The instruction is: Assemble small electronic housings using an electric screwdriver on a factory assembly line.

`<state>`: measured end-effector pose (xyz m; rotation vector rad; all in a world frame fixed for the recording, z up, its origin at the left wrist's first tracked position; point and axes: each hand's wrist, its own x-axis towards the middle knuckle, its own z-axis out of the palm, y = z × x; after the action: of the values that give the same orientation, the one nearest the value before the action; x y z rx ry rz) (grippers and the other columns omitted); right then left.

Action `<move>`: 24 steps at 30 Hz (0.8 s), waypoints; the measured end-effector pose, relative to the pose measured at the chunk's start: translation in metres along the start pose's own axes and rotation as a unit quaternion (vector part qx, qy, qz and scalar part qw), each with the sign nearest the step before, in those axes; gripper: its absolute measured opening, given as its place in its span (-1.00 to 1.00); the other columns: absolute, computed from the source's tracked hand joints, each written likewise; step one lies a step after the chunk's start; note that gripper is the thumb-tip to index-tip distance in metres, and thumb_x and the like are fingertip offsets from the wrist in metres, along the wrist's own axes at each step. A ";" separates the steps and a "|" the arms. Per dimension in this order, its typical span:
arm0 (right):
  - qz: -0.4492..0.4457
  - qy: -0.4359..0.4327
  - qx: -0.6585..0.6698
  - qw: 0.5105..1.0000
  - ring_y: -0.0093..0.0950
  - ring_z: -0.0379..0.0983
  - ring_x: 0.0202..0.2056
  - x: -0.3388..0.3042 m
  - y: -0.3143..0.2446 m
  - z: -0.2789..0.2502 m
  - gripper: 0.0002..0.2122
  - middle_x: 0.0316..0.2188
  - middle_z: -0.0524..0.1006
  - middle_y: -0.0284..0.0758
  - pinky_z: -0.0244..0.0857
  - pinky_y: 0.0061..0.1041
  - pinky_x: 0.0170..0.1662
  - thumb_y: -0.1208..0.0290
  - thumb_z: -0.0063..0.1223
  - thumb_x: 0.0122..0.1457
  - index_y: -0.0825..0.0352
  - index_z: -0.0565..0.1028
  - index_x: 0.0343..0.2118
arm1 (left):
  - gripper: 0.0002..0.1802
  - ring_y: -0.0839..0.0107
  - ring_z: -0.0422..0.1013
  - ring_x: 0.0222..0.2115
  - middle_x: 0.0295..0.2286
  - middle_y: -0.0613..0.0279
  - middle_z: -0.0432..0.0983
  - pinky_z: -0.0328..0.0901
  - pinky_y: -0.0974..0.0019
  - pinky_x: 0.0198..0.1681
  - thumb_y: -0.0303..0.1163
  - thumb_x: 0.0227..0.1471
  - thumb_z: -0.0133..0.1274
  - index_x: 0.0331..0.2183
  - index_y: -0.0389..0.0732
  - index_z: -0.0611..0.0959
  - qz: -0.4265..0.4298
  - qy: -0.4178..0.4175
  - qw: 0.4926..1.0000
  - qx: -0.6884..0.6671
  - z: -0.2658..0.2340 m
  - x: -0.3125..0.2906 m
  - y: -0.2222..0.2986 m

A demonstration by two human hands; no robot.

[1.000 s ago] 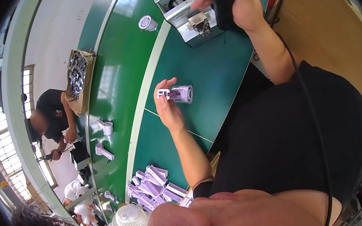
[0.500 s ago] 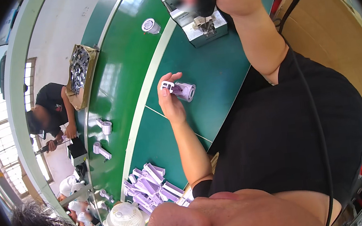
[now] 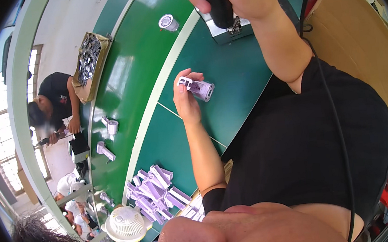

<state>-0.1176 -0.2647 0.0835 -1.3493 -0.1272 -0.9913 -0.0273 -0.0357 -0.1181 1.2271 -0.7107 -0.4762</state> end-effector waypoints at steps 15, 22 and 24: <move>-0.031 -0.068 0.147 0.986 -0.56 0.43 -0.71 0.020 -0.033 0.100 -0.13 -0.51 0.58 -0.22 0.31 -0.63 -0.71 -0.51 -0.41 0.25 0.43 0.52 -0.20 | -0.40 0.39 0.48 -0.20 -0.24 0.10 0.59 0.34 0.37 -0.11 -0.06 0.36 -0.15 0.11 -0.42 0.49 -0.013 0.000 1.000 -0.017 0.003 -0.001 0.008; 0.167 -0.188 0.157 0.955 -0.54 0.56 -0.48 0.013 -0.010 0.105 -0.35 -0.45 0.58 -0.21 0.44 -0.53 -0.39 -0.26 0.12 0.21 0.46 0.60 -0.26 | -0.36 0.40 0.48 -0.22 -0.24 0.10 0.58 0.33 0.37 -0.14 0.00 0.34 -0.16 0.10 -0.42 0.49 -0.008 -0.015 1.000 -0.023 -0.008 -0.003 0.006; 0.173 -0.152 0.148 0.962 -0.63 0.40 -0.70 0.006 -0.011 0.114 -0.24 -0.64 0.51 -0.36 0.27 -0.63 -0.60 -0.45 0.05 0.13 0.41 0.63 -0.45 | -0.35 0.34 0.47 -0.22 -0.25 0.05 0.57 0.32 0.32 -0.12 0.02 0.30 -0.13 0.08 -0.41 0.49 -0.026 -0.019 0.999 -0.031 -0.007 -0.002 0.007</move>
<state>-0.0698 -0.1697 0.1266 -1.1863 -0.2523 -0.4455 -0.0244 -0.0276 -0.1129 1.1828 -0.6939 -0.5619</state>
